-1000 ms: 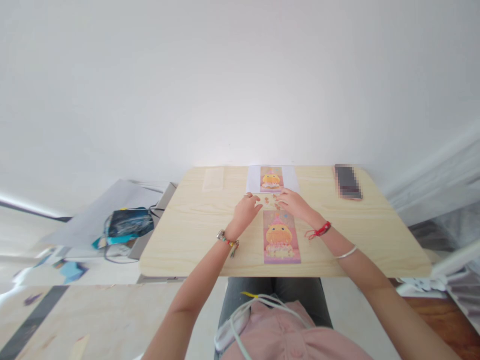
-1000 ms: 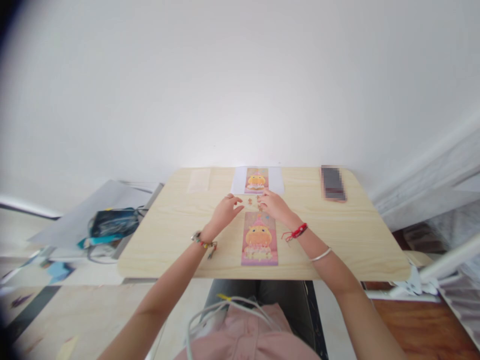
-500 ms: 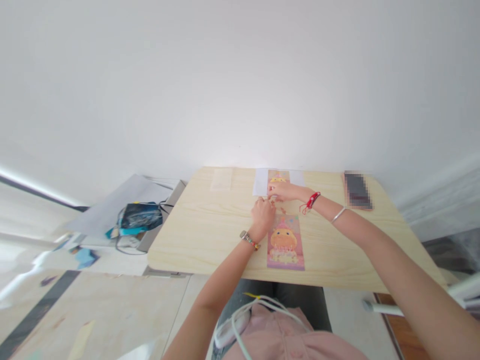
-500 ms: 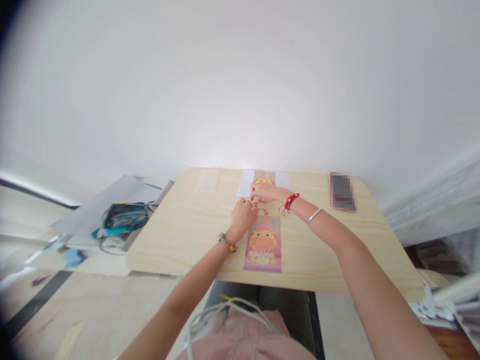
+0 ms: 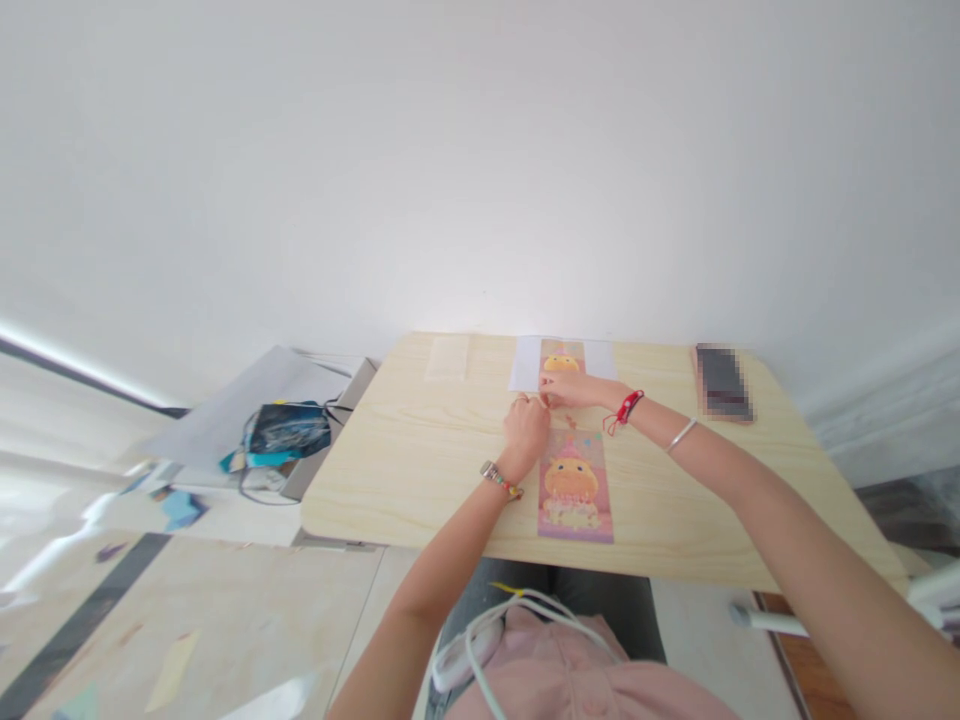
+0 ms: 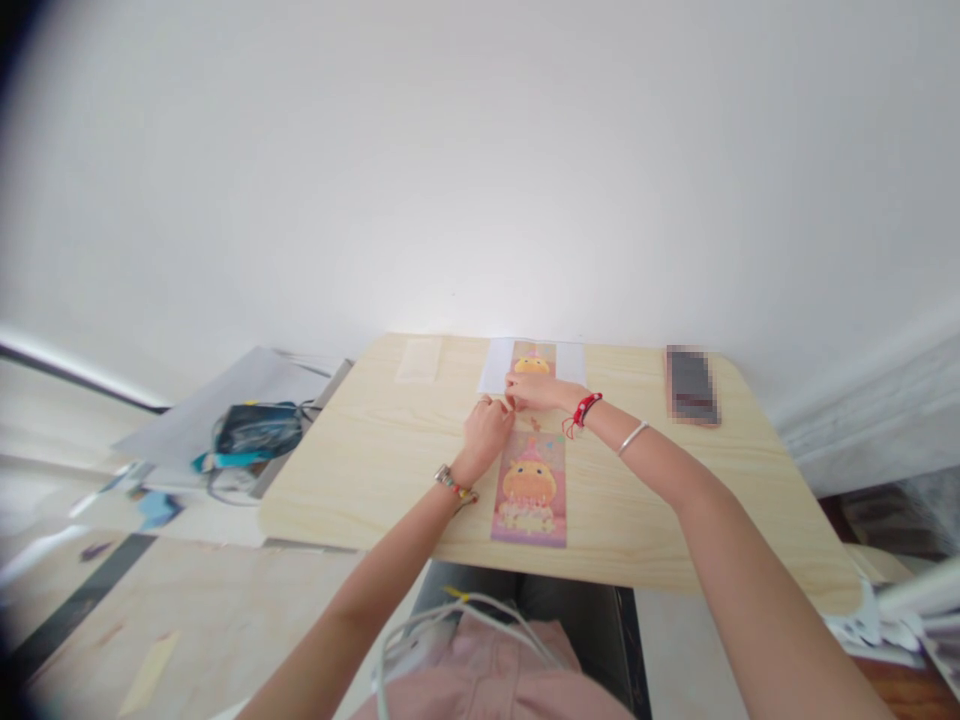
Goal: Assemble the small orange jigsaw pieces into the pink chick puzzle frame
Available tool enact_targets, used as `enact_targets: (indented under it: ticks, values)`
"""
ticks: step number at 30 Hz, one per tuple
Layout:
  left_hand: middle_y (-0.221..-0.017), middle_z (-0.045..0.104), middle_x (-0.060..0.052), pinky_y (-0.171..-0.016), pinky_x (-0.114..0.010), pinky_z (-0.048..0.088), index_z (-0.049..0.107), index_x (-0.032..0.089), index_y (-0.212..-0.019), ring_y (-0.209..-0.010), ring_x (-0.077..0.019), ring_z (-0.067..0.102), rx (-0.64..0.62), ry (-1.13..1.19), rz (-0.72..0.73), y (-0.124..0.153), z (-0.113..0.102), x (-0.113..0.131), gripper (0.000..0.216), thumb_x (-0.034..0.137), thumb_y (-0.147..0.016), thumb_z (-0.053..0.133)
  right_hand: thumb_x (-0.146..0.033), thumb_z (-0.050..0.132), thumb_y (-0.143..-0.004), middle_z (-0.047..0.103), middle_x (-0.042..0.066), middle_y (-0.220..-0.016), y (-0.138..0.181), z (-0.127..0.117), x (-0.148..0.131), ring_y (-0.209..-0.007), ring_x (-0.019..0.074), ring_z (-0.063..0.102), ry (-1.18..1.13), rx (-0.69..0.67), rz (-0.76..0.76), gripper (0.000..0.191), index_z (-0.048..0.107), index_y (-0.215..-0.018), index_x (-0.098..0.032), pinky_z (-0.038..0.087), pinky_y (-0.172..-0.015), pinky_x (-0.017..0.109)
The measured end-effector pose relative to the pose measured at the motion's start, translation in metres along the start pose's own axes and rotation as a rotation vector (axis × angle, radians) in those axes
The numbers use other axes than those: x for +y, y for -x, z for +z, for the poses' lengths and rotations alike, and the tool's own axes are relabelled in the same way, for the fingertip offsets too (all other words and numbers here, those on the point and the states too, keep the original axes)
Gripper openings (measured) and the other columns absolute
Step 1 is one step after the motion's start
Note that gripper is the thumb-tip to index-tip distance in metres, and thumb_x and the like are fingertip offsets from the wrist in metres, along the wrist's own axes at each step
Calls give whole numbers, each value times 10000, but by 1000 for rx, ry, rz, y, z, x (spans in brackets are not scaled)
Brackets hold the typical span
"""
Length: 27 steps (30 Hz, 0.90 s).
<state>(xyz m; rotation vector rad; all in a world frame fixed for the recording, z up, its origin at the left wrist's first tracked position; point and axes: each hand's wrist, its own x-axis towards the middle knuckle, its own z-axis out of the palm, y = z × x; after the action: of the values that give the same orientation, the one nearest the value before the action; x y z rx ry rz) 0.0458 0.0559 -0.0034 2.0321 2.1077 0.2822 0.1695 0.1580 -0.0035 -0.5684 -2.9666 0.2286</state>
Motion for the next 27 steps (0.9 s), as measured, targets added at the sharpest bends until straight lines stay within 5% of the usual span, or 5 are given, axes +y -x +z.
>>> enact_targets:
  ticks: [7,15,21,27]
  values:
    - [-950,541,-79,-765,-242,427,588,147,-924,-908,-160,547,-38,-11,175,-7,-9,-16,217,263,-840,426,-177,525,-778,525,93,-901,15,-1,-16,-853,176,477,84,51,22,86,589,-788,-120,407,-741,316]
    - [-907,513,-54,-735,-248,437,557,166,-941,-830,-148,542,19,15,599,16,-34,-37,239,338,-844,423,-277,480,-823,505,82,-874,51,-13,-69,-897,211,467,142,207,126,166,575,-835,-141,375,-773,360]
    - [-886,501,-47,-713,-237,436,559,175,-933,-809,-142,543,-52,32,679,41,-35,-31,237,351,-840,429,-288,470,-834,510,109,-918,76,-5,-106,-885,217,460,160,208,239,175,558,-810,-139,361,-741,349]
    - [-878,510,-49,-719,-247,444,568,168,-903,-794,-143,542,-93,34,661,47,-24,-29,220,327,-840,429,-277,465,-838,525,96,-893,82,3,-108,-847,201,475,104,189,239,176,560,-794,-135,373,-729,334]
